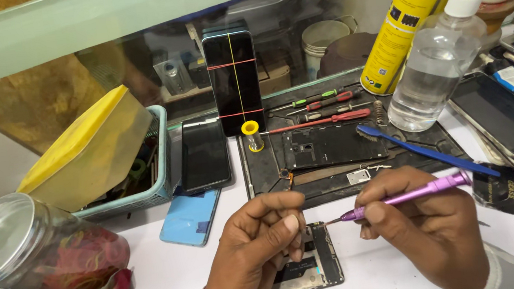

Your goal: The person disassembles a mobile phone, removes the motherboard, and uses a screwdriver to remove screws from the motherboard. They then reassemble the phone by placing the motherboard back and securing it with screws.

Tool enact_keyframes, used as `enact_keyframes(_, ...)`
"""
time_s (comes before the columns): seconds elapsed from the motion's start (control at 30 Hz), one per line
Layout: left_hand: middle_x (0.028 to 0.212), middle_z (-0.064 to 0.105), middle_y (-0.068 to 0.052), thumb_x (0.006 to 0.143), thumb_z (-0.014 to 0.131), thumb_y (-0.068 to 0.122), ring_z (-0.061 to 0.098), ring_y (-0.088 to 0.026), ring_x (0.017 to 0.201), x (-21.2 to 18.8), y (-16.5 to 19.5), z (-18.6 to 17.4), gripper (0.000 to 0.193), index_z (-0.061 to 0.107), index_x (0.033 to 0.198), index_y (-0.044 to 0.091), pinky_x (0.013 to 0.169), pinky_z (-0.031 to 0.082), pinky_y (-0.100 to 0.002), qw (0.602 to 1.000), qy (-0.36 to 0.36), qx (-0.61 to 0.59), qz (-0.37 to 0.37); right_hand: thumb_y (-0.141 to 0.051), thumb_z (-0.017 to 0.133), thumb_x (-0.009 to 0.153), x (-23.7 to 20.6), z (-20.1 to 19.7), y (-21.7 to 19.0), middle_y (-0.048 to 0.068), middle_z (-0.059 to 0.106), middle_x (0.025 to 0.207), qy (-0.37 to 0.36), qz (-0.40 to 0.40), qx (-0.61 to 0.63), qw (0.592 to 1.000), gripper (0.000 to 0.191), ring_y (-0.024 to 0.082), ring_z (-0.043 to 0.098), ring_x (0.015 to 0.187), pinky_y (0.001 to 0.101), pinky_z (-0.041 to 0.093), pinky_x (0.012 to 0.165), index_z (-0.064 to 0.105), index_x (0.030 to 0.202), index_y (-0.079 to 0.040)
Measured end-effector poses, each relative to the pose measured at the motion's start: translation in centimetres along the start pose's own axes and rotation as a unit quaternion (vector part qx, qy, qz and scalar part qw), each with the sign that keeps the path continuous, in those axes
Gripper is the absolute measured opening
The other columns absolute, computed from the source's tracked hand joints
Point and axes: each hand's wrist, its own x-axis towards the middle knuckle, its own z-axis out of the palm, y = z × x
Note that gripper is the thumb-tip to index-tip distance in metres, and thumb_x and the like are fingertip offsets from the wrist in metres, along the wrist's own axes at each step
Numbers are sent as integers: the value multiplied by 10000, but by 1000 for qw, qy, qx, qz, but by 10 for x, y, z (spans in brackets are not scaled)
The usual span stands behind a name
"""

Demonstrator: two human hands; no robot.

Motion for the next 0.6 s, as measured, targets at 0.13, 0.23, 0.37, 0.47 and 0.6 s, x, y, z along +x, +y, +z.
enact_keyframes(0.13,867,676,-111,947,668,37,636,-157,705,-2,-3,-4,189,651,1108,-60,651,526,-279,1000,2,6,-22,-86,646,972,-3,1,-2,166,740,1010,-15,-6,-4,1000,221,166,717,838,298,601,739,702,1122,66)
enact_keyframes(0.23,865,674,-124,952,662,37,643,-161,712,-2,-4,-4,193,635,1117,-57,658,535,-285,1000,-9,-1,-20,-76,632,968,-3,-1,-1,179,752,1056,-29,-19,-12,999,218,175,726,866,309,604,764,698,1126,60)
enact_keyframes(0.37,871,667,-134,955,645,23,649,-173,729,-2,-3,-2,229,614,1166,-58,677,539,-291,999,-30,-19,10,-65,641,965,-4,0,-4,193,743,1052,-58,-45,-10,997,220,186,731,866,323,604,778,705,1132,62)
enact_keyframes(0.47,868,663,-134,944,653,12,651,-175,737,-2,-2,0,275,598,1203,-62,687,547,-305,999,-36,-24,24,-82,668,948,-6,6,-11,199,750,1004,-55,-48,-18,997,226,196,734,841,341,604,763,731,1115,57)
enact_keyframes(0.6,843,672,-136,899,684,0,659,-181,716,-2,-3,1,360,577,1237,-62,674,554,-316,999,-21,-32,23,-125,715,922,-7,18,-19,194,801,951,-12,-105,0,994,222,208,748,830,351,601,753,739,1074,34)
